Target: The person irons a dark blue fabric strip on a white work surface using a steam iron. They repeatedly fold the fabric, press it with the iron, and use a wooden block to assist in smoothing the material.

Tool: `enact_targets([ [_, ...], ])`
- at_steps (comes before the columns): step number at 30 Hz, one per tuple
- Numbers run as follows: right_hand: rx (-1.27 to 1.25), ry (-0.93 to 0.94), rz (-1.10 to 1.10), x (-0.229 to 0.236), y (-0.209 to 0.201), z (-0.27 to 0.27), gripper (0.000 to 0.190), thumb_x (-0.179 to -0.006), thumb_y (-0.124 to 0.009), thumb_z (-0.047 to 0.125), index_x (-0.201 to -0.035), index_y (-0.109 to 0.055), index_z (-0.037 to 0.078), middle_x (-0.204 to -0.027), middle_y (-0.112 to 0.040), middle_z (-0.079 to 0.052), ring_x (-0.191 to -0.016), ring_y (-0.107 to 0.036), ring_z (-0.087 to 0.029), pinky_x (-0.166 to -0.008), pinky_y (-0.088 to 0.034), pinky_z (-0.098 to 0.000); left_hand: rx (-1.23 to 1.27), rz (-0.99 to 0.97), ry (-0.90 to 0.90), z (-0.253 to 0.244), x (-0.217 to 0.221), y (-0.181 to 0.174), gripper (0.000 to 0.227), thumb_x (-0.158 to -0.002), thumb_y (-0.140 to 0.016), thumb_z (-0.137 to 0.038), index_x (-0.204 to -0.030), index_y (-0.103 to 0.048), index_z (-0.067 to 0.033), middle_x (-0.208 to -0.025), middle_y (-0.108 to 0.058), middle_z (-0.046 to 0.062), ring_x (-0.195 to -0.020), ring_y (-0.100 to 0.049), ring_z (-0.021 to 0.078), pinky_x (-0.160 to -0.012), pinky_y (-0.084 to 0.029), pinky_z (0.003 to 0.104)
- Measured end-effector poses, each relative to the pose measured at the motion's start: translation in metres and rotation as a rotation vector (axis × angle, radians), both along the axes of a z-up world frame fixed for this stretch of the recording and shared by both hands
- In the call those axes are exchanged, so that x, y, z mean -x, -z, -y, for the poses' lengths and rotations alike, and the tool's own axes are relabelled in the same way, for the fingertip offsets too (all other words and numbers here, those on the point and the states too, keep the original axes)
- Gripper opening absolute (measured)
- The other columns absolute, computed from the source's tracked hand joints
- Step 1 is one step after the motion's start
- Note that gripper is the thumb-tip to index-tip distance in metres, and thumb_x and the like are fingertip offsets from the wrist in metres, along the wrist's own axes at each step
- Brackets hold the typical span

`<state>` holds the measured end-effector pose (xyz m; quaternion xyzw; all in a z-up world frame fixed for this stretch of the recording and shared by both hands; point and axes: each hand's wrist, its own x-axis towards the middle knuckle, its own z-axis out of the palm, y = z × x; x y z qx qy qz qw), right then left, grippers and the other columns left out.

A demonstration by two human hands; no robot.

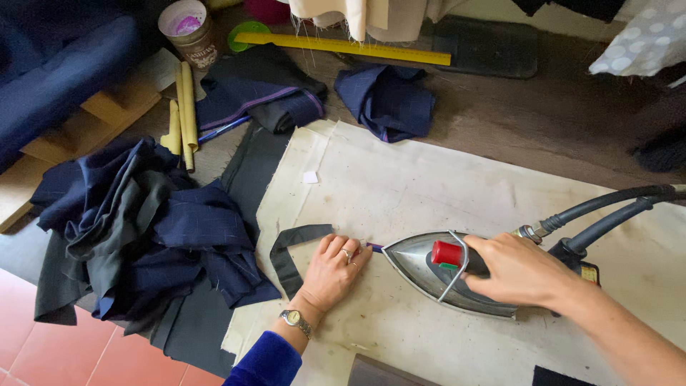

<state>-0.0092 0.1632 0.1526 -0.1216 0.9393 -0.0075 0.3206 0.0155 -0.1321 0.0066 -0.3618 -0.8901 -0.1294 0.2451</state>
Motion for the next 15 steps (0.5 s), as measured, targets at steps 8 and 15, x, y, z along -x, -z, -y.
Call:
enact_targets([
  [8, 0.016, -0.03, 0.072, 0.005, 0.006, -0.006, 0.065, -0.078, -0.063, 0.082, -0.087, -0.048, 0.018, -0.067, -0.062, -0.006, -0.065, -0.054, -0.031, -0.066, -0.045, -0.0357, -0.022, 0.032, 0.002, 0.001, 0.0, 0.0, 0.023, -0.092, -0.054, -0.006, -0.112, -0.064, -0.0079, -0.098, -0.055, 0.01, -0.083, -0.052, 0.0275, -0.077, -0.044, 0.042],
  [15, -0.055, 0.032, 0.096, 0.009, 0.004, 0.01, 0.064, -0.081, -0.057, 0.081, -0.087, -0.049, 0.018, -0.071, -0.066, -0.006, -0.068, -0.057, -0.033, -0.067, -0.046, -0.0363, -0.079, 0.046, 0.021, 0.0, 0.001, 0.001, 0.022, -0.092, -0.058, -0.004, -0.112, -0.066, -0.0065, -0.096, -0.054, 0.01, -0.081, -0.053, 0.0267, -0.077, -0.045, 0.042],
])
